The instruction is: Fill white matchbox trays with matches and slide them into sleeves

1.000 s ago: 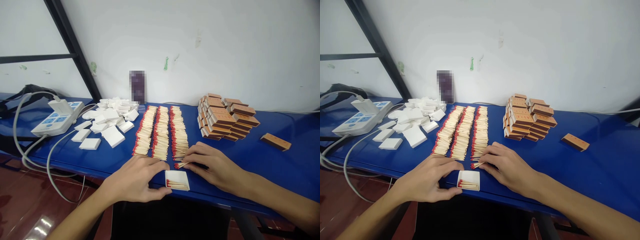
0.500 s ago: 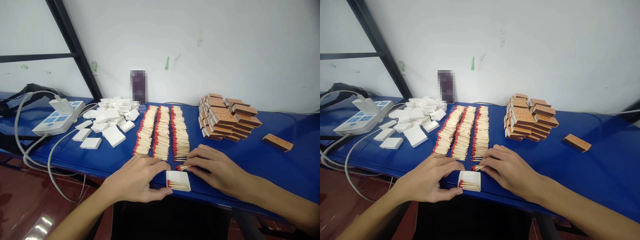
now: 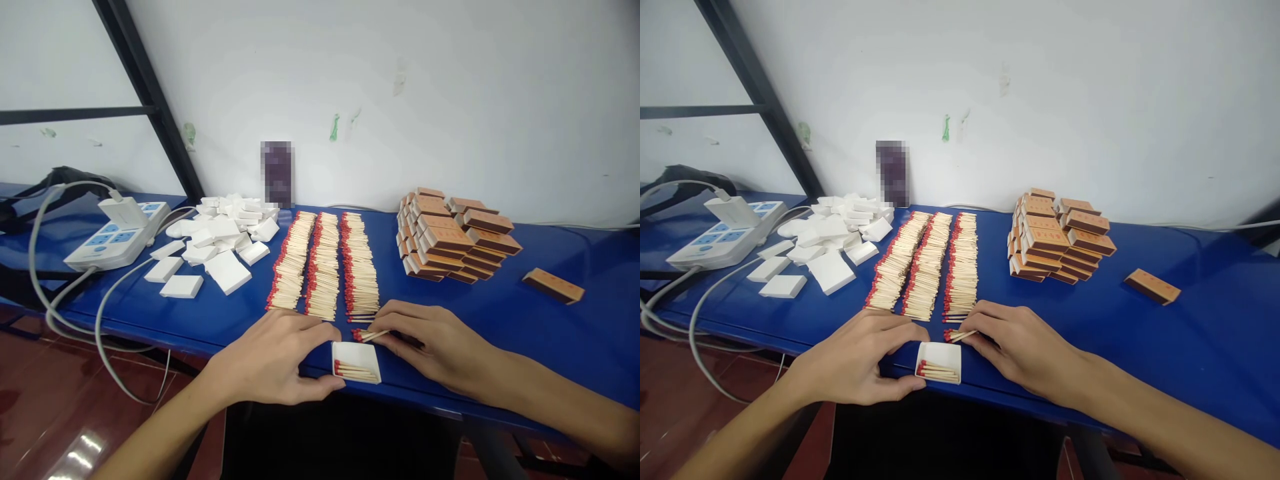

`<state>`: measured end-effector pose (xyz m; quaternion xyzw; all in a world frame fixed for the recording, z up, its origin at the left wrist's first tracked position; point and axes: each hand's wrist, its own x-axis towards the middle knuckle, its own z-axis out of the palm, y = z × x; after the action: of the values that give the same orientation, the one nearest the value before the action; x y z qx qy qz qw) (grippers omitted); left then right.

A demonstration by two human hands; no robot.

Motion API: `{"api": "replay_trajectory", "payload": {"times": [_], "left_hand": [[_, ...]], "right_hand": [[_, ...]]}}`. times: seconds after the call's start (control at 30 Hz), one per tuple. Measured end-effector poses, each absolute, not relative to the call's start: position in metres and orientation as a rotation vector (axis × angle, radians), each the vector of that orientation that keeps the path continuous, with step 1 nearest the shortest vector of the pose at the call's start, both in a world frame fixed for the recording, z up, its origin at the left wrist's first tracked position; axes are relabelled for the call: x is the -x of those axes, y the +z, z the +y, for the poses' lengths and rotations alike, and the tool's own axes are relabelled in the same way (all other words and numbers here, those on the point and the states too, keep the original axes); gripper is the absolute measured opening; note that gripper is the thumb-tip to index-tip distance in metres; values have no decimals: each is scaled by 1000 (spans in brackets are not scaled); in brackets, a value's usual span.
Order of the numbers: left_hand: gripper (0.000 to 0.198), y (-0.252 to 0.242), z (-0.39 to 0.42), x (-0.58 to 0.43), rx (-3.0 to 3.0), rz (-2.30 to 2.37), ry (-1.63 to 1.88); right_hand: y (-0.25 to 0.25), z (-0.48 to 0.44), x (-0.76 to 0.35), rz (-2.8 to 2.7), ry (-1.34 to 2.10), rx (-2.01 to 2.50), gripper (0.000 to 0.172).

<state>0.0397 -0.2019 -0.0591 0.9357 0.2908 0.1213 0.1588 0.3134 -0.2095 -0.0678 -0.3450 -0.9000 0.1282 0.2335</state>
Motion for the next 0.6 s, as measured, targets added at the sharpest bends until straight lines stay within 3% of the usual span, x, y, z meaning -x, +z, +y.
{"api": "replay_trajectory", "payload": {"times": [0.6], "left_hand": [[31, -59, -201, -41, -2688, 819, 369]], "right_hand": [[-58, -209, -308, -2437, 439, 994, 18]]}}
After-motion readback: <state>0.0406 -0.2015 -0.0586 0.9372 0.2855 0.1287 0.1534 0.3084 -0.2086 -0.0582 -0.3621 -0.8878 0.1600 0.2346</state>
